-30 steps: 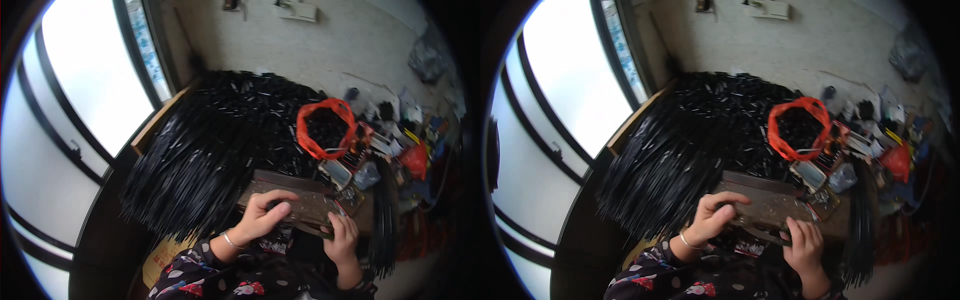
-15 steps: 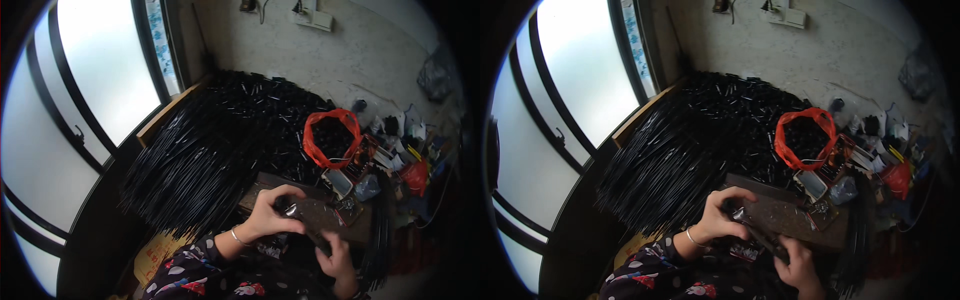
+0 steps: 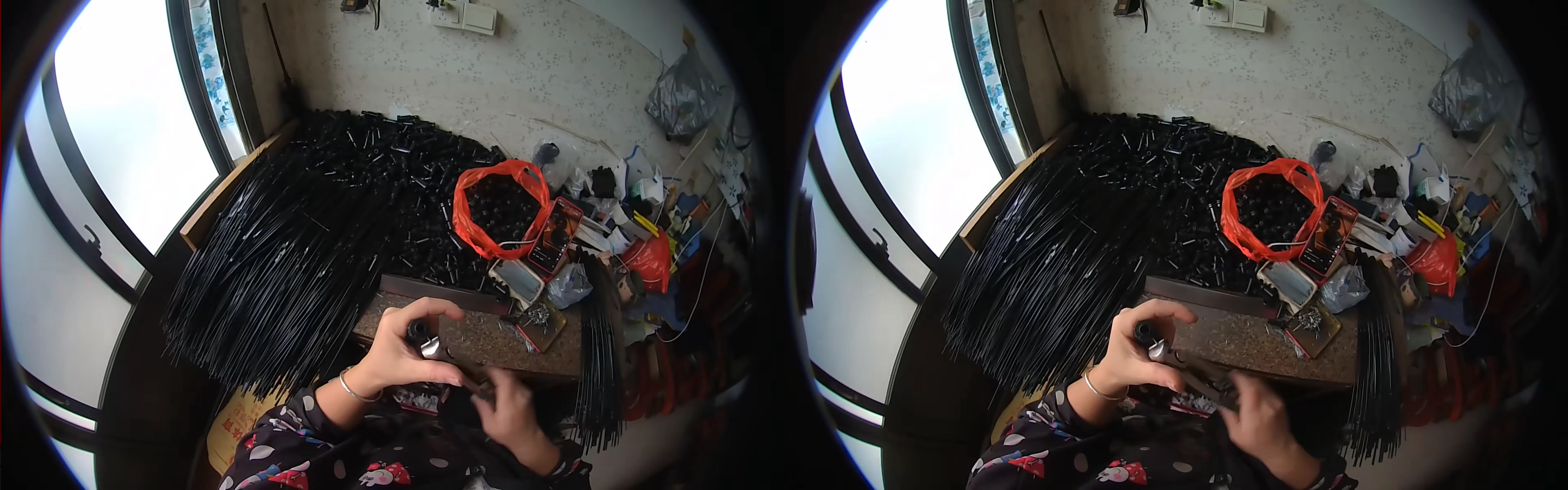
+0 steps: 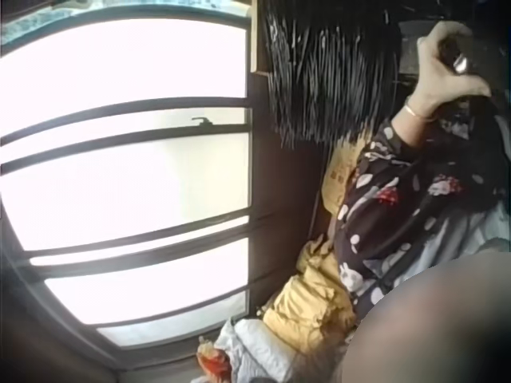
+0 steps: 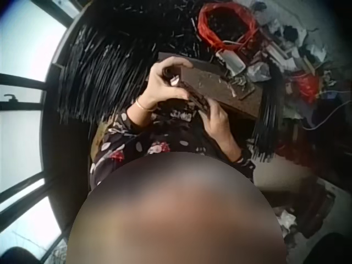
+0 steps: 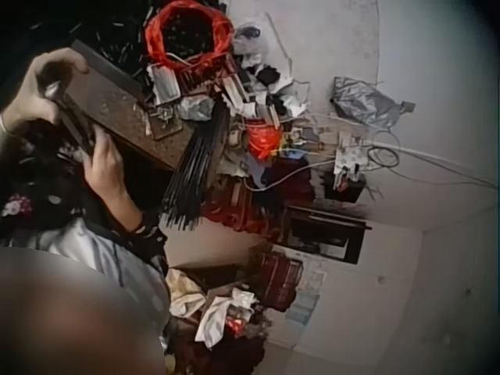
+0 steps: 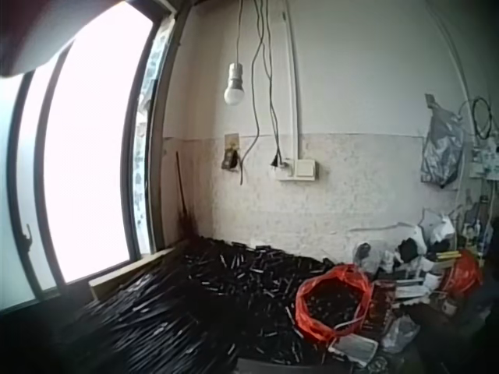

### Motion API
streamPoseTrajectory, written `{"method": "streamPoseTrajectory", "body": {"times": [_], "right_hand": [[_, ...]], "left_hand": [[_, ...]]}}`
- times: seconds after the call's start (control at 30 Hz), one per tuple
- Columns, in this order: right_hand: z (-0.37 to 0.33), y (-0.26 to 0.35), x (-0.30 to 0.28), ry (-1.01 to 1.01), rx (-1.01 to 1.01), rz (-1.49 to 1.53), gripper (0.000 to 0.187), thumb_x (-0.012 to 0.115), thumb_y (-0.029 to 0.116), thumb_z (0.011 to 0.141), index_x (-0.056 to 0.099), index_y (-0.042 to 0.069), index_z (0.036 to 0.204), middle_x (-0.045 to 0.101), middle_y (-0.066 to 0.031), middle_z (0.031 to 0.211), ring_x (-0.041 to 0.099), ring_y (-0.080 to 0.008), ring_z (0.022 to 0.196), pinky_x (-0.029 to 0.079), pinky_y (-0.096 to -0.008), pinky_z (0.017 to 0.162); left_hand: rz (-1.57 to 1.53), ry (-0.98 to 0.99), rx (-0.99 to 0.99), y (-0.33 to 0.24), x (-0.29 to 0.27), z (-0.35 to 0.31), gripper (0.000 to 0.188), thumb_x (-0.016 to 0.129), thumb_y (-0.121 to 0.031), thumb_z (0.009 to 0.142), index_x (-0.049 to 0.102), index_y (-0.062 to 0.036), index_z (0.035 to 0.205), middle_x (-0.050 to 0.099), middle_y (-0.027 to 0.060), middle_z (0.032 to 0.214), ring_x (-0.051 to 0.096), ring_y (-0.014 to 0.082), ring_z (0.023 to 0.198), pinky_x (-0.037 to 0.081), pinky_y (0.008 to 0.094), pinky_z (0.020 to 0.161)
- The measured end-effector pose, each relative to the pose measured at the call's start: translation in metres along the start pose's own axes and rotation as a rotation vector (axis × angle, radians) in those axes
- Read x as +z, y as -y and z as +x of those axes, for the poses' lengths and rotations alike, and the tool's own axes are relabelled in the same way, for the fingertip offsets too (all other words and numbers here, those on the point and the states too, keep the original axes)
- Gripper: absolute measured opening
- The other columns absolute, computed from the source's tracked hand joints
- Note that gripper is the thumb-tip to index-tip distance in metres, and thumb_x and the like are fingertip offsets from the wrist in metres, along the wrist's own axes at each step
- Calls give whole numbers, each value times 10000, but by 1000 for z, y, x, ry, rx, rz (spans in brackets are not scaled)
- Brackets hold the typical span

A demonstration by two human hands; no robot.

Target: Manually assembling or processing bundles of black wires at a production workstation.

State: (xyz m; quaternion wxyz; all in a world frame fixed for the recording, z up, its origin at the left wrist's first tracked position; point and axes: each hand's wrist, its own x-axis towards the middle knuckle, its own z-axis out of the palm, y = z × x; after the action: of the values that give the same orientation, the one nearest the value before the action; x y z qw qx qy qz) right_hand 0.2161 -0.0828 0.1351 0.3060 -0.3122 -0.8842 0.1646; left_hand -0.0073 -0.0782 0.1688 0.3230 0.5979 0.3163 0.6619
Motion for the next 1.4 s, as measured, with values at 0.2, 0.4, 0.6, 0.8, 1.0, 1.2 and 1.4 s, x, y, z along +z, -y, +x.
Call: {"method": "streamPoseTrajectory", "body": {"times": [0.2, 0.4, 0.6, 0.8, 1.0, 1.2, 1.4], "right_hand": [[1, -5, -9, 586, 336, 1039, 458, 445, 51, 918, 315, 21, 1356, 591, -143, 990, 608, -165, 801, 472, -249, 712], [-13, -17, -4, 714, 521, 1341, 548, 417, 74, 942, 153, 63, 1422, 577, -164, 923, 582, -173, 746, 480, -268, 692], [-31, -9, 24, 460, 669, 1268, 261, 510, 119, 919, 458, 28, 1158, 535, -23, 703, 505, -75, 576, 434, -208, 544], [-34, -15, 48, 326, 662, 1161, 94, 581, 96, 870, 530, 38, 925, 533, -2, 669, 512, -60, 549, 425, -204, 503], [7, -151, 18, -264, 652, -65, 104, 612, 110, 817, 572, 34, 876, 604, -137, 703, 611, -257, 647, 461, -353, 587], [11, -227, 12, -274, 506, -280, 269, 675, 75, 726, 552, 20, 959, 575, -188, 873, 567, -377, 828, 468, -421, 713], [24, -235, 21, -102, 466, -396, 240, 631, 32, 729, 528, 19, 945, 570, -199, 845, 566, -376, 839, 465, -433, 725]], "left_hand": [[147, 22, -49, -2, 7, -2, 429, 822, -200, 607, 622, -6, 932, 451, -55, 525, 377, 10, 485, 238, 184, 444], [154, 2, -107, 3, 11, -4, 347, 772, -165, 649, 623, -1, 916, 448, -47, 519, 368, 16, 475, 249, 183, 435], [203, 9, -170, 18, 24, -2, 308, 742, -127, 644, 630, -13, 907, 444, -38, 520, 374, 21, 480, 255, 194, 437], [172, -80, -175, 37, 38, -8, 368, 753, -72, 661, 596, 7, 985, 459, -52, 554, 383, 18, 504, 286, 169, 476], [-135, -129, -197, 53, 23, -22, 574, 783, -166, 678, 508, 92, 1110, 401, -64, 568, 377, 23, 504, 282, 177, 466], [-28, -43, -227, 62, 29, -16, 517, 796, -145, 660, 562, 34, 1085, 384, -81, 539, 334, 11, 488, 242, 167, 471], [54, -28, -221, 60, 23, -15, 467, 784, -137, 678, 573, 48, 1051, 396, -83, 563, 357, 13, 510, 264, 170, 484]]}}
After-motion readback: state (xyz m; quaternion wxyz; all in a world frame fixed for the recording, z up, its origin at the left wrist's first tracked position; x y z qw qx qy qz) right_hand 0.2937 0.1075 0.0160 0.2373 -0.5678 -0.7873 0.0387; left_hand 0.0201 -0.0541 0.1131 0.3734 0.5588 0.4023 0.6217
